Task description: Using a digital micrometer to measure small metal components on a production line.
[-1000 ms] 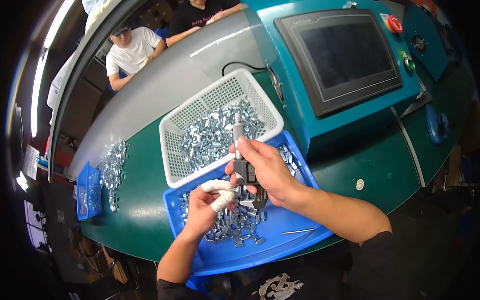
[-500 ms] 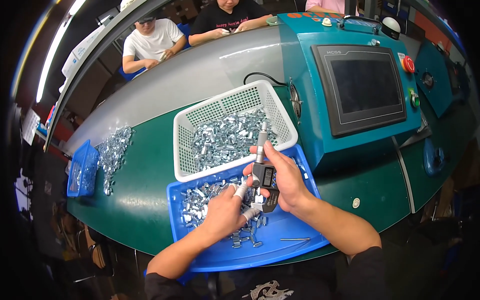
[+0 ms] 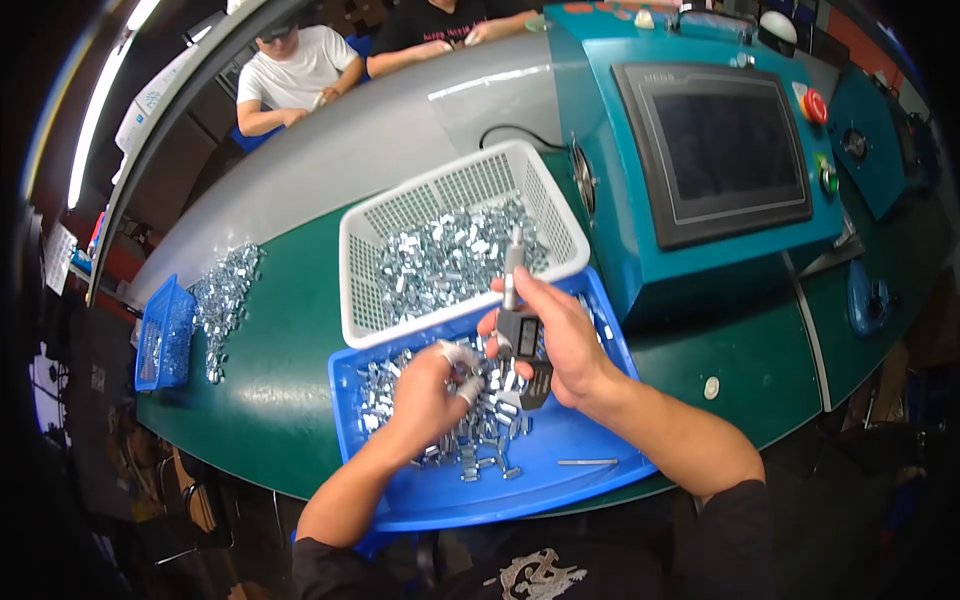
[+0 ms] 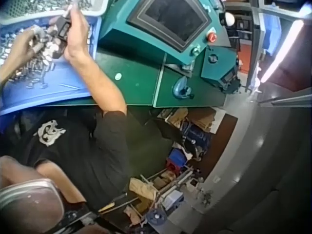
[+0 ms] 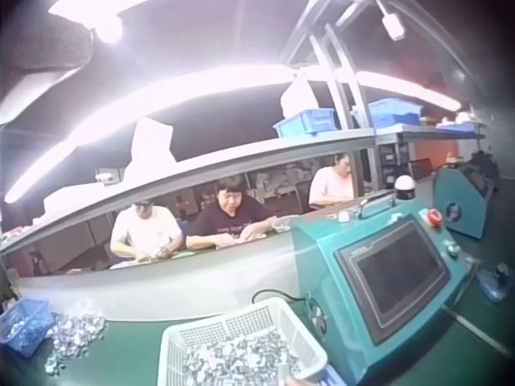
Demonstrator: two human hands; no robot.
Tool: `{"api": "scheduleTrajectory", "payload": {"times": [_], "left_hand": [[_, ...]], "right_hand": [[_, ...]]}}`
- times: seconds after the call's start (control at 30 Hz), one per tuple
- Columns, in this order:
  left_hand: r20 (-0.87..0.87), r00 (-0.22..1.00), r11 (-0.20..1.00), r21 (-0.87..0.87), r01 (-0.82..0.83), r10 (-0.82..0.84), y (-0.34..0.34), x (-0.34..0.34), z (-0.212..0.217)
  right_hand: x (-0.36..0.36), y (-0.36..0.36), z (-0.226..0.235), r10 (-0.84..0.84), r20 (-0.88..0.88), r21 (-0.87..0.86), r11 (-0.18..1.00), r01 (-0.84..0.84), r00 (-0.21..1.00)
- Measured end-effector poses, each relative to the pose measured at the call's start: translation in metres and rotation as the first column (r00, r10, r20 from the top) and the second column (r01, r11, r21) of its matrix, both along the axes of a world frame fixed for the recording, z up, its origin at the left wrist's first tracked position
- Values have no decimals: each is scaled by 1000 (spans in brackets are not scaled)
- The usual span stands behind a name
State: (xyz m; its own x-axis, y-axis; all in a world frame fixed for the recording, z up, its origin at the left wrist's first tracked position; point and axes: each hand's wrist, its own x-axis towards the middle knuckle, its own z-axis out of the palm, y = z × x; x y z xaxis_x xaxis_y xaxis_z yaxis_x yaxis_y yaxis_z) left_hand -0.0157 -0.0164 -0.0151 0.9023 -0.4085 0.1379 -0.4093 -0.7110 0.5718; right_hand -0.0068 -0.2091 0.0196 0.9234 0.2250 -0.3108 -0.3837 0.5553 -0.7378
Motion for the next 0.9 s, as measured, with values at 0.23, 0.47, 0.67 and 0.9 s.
{"api": "scheduleTrajectory", "payload": {"times": [0.23, 0.47, 0.67, 0.9], "left_hand": [[-549, 823, 672, -665, -327, -143, -2, 1, 17], [-651, 673, 575, -717, -395, -350, -2, -6, 19], [-666, 654, 593, -704, -391, -358, -2, -7, 16], [-641, 663, 564, -733, -380, -386, -5, -6, 16]], "right_hand": [[5, -2, 1, -9, 53, 14, 1000, 8, 999], [6, 0, -7, -34, 70, 82, 996, 28, 997], [4, -3, -5, -31, 92, 124, 992, 20, 995], [5, -1, -7, -24, 99, 156, 988, 9, 995]]}}
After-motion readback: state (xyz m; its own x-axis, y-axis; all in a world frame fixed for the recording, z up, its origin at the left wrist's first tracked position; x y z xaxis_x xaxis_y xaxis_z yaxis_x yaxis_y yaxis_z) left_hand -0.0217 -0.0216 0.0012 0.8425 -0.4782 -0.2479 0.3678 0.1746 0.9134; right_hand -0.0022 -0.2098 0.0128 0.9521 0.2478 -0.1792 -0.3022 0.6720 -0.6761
